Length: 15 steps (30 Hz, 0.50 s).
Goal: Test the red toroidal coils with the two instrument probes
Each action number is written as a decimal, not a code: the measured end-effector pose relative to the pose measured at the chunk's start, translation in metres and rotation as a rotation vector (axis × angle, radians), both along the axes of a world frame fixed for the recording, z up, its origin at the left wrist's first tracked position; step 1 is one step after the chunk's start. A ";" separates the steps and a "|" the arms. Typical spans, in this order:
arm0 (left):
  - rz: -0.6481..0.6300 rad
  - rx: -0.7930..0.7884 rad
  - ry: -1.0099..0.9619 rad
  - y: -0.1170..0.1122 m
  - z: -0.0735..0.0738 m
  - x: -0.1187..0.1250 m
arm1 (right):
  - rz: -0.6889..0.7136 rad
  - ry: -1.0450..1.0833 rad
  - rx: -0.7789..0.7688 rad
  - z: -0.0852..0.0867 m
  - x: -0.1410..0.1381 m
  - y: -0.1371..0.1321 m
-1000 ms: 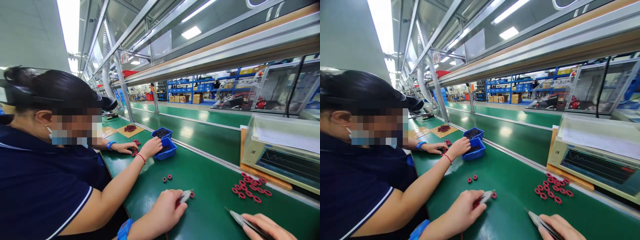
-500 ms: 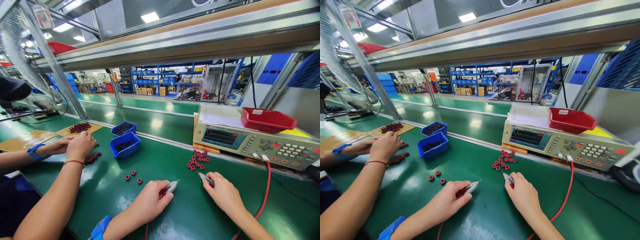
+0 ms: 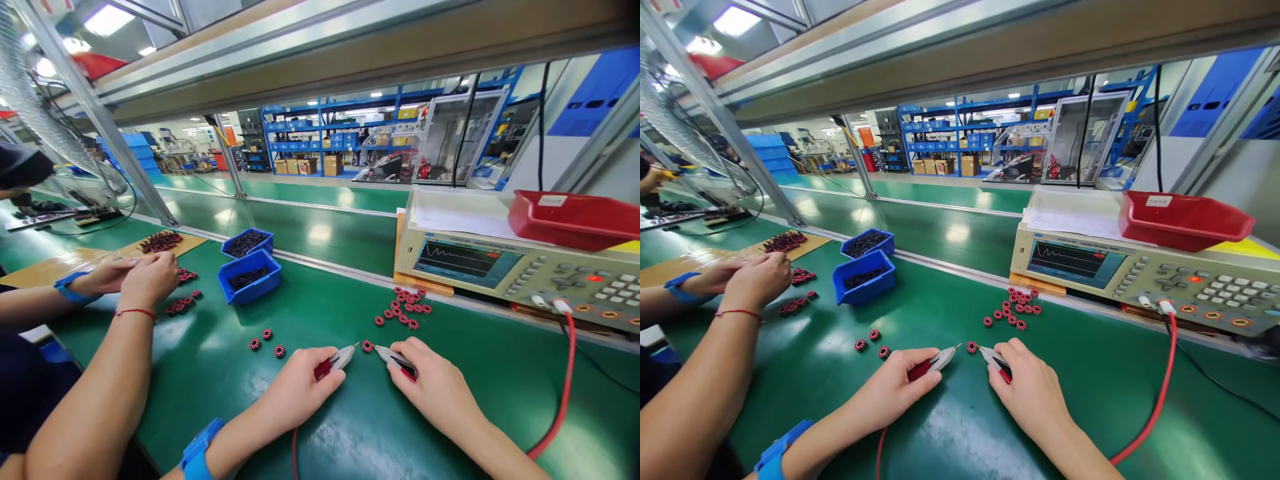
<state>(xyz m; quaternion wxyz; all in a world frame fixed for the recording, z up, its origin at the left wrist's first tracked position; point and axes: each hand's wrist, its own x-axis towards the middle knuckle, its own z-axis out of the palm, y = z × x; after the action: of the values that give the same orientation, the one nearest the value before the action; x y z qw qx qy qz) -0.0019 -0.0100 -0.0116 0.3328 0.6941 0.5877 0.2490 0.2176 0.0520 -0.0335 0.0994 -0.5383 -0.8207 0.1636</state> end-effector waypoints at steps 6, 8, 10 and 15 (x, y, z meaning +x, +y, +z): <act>-0.005 0.081 0.129 -0.003 0.003 0.006 | 0.037 0.000 -0.022 0.002 -0.002 -0.008; -0.019 0.102 0.186 -0.004 0.003 0.008 | 0.044 -0.003 -0.020 0.002 -0.002 -0.009; -0.029 0.112 0.241 -0.005 0.002 0.010 | 0.049 -0.009 -0.021 0.002 -0.003 -0.010; -0.021 0.112 0.328 -0.009 -0.002 0.012 | 0.052 -0.014 -0.020 0.004 -0.003 -0.012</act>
<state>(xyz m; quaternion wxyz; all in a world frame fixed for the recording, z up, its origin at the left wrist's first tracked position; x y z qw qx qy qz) 0.0100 -0.0186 -0.0140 0.1959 0.7491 0.6119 0.1614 0.2150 0.0402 -0.0299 0.0840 -0.5191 -0.8333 0.1704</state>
